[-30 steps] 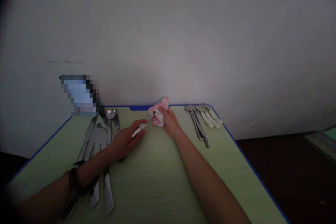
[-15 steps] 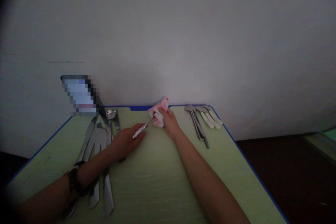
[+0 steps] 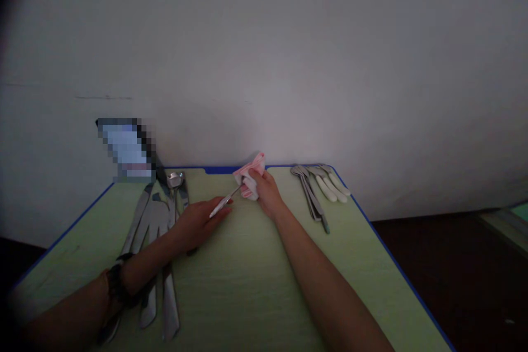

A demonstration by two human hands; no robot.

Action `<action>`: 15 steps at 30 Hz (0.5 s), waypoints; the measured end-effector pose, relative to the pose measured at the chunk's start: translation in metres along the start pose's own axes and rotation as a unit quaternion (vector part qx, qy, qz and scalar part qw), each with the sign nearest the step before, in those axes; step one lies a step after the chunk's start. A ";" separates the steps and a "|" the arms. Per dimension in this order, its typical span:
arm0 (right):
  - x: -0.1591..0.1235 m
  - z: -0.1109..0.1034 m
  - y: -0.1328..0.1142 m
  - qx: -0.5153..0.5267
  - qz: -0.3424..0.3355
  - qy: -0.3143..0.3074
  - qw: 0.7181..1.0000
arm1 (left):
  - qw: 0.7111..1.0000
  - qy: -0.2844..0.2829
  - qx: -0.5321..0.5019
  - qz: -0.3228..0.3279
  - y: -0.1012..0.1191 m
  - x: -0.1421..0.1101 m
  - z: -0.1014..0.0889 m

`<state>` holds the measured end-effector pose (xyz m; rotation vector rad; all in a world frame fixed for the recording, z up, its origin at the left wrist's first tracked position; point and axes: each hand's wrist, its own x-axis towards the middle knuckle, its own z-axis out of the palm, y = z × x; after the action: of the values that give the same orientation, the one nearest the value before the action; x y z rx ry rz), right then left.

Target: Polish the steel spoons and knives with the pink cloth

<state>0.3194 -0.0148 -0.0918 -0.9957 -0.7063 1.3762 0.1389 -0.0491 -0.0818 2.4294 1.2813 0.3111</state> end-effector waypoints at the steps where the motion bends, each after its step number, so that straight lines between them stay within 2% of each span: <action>1: 0.000 0.000 0.000 -0.003 -0.001 -0.002 1.000 | 1.000 0.000 0.001 0.000 0.000 0.000 0.000; 10: -0.001 -0.002 0.002 -0.033 -0.007 -0.022 0.999 | 0.999 -0.015 0.044 -0.016 0.001 0.001 0.001; 15: -0.001 -0.002 0.002 -0.031 -0.015 -0.029 0.999 | 0.999 -0.018 0.030 -0.019 0.000 0.002 0.001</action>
<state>0.3202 -0.0160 -0.0947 -0.9934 -0.8078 1.3685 0.1406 -0.0483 -0.0829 2.4465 1.3373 0.2204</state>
